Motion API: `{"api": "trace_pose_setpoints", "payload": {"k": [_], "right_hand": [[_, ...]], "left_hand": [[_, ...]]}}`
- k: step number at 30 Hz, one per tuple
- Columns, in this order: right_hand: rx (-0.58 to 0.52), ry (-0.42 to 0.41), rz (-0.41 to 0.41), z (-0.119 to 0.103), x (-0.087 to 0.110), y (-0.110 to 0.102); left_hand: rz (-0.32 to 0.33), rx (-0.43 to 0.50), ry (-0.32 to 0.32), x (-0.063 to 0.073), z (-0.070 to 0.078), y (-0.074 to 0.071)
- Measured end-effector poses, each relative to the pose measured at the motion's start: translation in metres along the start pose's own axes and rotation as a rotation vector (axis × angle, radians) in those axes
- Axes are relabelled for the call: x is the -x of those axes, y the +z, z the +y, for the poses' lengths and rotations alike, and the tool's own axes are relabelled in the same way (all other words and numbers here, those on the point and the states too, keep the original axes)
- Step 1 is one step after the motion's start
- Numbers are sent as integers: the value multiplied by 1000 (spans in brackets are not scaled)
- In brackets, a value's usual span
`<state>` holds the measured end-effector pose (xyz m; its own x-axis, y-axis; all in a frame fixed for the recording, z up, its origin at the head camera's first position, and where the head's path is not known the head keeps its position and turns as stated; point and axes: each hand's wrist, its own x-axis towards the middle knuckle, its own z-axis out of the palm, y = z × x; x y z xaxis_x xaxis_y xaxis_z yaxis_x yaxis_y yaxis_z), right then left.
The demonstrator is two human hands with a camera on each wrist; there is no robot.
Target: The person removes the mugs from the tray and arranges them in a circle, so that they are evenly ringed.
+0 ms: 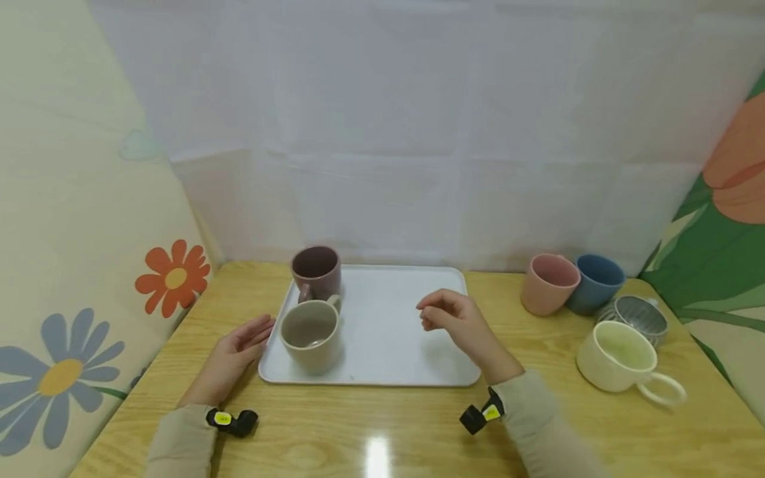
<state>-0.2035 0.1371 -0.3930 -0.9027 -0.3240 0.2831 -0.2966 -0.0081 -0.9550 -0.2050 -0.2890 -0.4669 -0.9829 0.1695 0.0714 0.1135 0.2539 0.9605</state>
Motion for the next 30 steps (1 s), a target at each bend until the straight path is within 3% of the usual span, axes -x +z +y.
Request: {"api": "trace_pose_setpoints", "payload": {"k": [9, 14, 19, 25, 30], "right_hand": [[10, 64, -19, 13, -16, 56], [-32, 129, -32, 24, -21, 84], [-50, 159, -56, 33, -25, 105], [3, 165, -80, 38, -26, 126], [29, 152, -58, 42, -26, 140]], "left_hand": [[-1, 1, 37, -1, -1, 0], [-4, 4, 21, 0, 1, 0], [-7, 18, 8, 1, 1, 1], [-10, 10, -11, 1, 2, 0], [-11, 2, -5, 1, 3, 0]]}}
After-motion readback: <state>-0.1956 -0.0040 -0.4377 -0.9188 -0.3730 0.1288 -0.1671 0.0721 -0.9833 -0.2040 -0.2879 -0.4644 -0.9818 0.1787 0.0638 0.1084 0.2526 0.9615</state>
